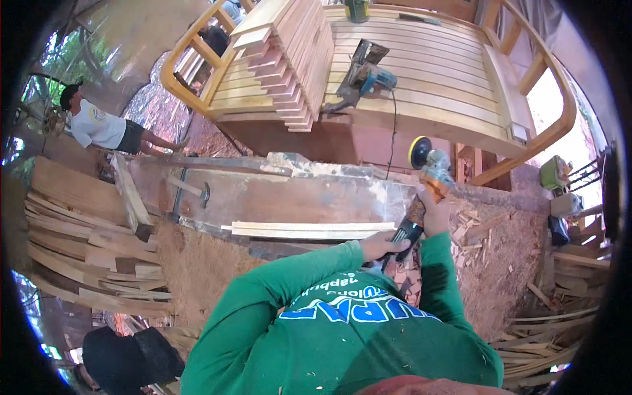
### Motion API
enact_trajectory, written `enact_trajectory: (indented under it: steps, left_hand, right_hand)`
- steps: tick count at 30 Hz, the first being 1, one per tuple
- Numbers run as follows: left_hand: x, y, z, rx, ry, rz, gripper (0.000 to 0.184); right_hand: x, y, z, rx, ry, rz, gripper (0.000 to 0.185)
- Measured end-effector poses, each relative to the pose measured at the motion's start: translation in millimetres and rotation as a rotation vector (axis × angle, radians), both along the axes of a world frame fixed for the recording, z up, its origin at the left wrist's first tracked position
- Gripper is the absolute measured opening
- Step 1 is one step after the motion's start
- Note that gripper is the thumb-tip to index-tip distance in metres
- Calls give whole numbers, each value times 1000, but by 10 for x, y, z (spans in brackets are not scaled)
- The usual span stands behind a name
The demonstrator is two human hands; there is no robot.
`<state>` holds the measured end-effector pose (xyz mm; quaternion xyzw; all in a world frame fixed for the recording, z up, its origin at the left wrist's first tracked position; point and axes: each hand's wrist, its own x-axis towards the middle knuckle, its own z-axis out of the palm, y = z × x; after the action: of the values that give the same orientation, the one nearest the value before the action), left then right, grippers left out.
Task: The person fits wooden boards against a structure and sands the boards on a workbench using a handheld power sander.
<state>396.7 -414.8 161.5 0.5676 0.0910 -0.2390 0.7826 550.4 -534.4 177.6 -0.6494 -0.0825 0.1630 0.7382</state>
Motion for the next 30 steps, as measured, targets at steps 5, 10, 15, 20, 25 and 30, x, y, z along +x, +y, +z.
enact_trajectory:
  steps: [5,10,15,20,25,30]
  left_hand:
    - [63,20,349,-182,88,-43,70]
    - [131,-77,-79,-180,155,-119,69]
    - [274,-249,240,335,-99,-393,52]
    - [164,98,-246,942,-403,-327,50]
    - [74,583,-338,1357,-275,-329,71]
    - [23,627,-507,1236,-101,-366,66]
  right_hand:
    - [-43,40,257,161,256,92,33]
    - [57,-121,41,364,494,372,36]
    - [446,-378,-578,-239,219,554,42]
    - [411,-776,-1450,-43,381,332,57]
    - [630,-907,-1577,-31,519,434,49]
    - [1035,-798,-1883,-574,220,572,39]
